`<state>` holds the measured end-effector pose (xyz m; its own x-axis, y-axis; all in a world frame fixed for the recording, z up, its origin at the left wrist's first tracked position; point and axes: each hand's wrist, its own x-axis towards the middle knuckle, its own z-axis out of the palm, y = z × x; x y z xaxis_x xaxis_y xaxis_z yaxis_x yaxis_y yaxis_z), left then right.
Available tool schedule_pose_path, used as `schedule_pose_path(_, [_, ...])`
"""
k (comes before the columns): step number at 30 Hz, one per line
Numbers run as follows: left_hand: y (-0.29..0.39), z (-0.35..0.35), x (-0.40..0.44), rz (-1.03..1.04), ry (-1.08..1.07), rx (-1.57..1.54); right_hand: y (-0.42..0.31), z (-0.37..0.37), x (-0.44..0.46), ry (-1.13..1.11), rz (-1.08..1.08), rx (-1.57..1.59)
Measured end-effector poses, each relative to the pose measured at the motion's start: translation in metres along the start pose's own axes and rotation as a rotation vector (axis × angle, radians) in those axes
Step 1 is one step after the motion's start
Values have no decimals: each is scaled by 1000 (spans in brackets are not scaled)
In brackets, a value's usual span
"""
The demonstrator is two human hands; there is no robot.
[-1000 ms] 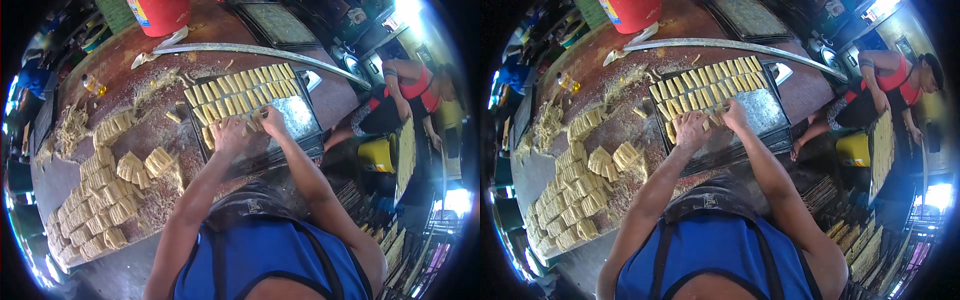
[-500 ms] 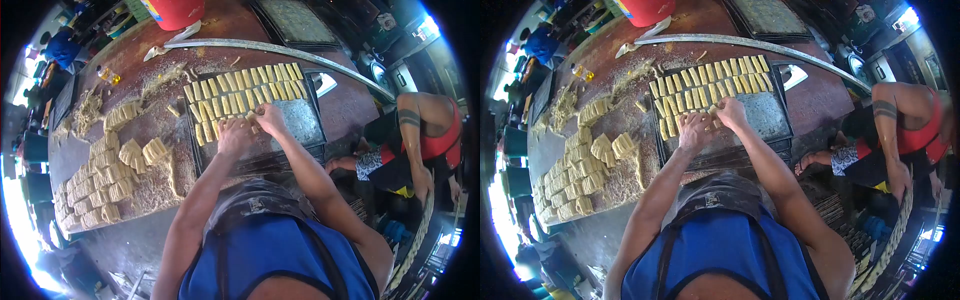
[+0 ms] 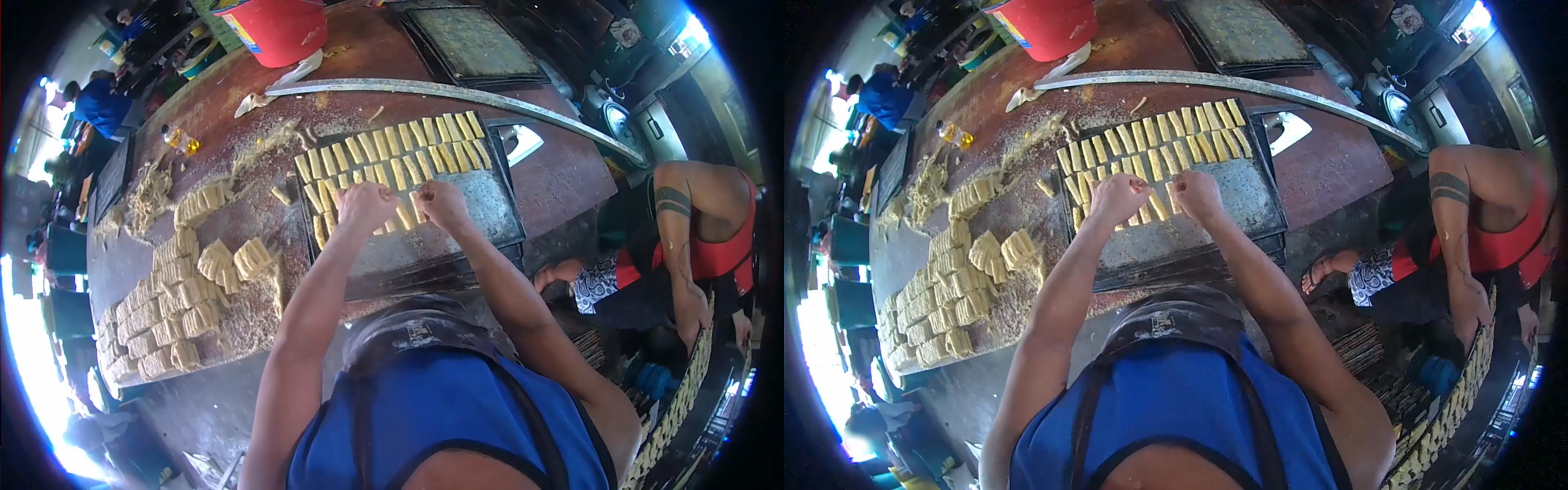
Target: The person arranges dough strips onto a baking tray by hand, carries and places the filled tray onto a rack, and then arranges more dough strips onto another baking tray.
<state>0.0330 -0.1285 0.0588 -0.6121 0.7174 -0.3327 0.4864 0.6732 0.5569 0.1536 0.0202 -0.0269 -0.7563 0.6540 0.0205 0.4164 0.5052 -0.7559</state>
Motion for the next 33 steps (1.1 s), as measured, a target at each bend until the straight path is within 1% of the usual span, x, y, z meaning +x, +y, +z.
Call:
schedule_pose_path(2, [-21,24,19,112,252,247,8,6,7,-33,-8,40])
schedule_pose_path(3, [-37,39,22,233,420,183,0,0,4,-42,-49,0])
schedule_pose_path(4, [-35,42,12,230,419,187,-2,-1,6,-45,-49,4])
schedule_pose_path(6, [-34,47,-13,396,402,227,-4,0,3,-44,-60,-19])
schedule_pose_path(7, [-36,51,-21,433,376,270,-4,0,0,-54,-53,-15])
schedule_pose_path(10, [-38,57,-24,411,374,284,-10,-1,5,-94,-47,-29])
schedule_pose_path(12, [-41,58,-20,412,389,265,-15,0,5,-105,7,-78])
schedule_pose_path(13, [-43,58,-20,434,398,230,-18,0,5,-121,49,-98])
schedule_pose_path(14, [-46,58,-20,457,408,193,-22,1,3,-125,43,-105])
schedule_pose_path(16, [-51,48,-24,470,420,170,-35,3,-2,-86,108,-227])
schedule_pose_path(18, [-64,34,-30,471,518,131,-35,2,0,-98,145,-225])
schedule_pose_path(19, [-82,24,-27,510,550,47,-34,-1,0,-75,140,-219])
schedule_pose_path(20, [-102,19,-33,462,606,62,-34,-1,0,-50,133,-215])
schedule_pose_path(22, [-146,5,-40,437,719,91,-34,3,-8,-16,141,-203])
schedule_pose_path(24, [-182,-2,-48,371,735,66,-23,16,-11,43,36,-149])
schedule_pose_path(25, [-195,-5,-52,370,740,65,-28,15,-13,52,42,-159])
schedule_pose_path(26, [-205,-6,-57,365,745,61,-32,13,-16,59,57,-71])
schedule_pose_path(27, [-211,-7,-63,370,738,51,-35,11,-21,64,75,20])
schedule_pose_path(28, [-214,-11,-70,340,756,25,-34,11,-21,69,81,13])
schedule_pose_path(30, [-220,-14,-83,305,767,-2,-31,12,-24,175,106,32])
schedule_pose_path(31, [-222,-16,-88,271,777,-23,-33,12,-28,175,107,33])
schedule_pose_path(33, [-215,-26,-103,226,796,-8,-41,13,-26,102,106,-170])
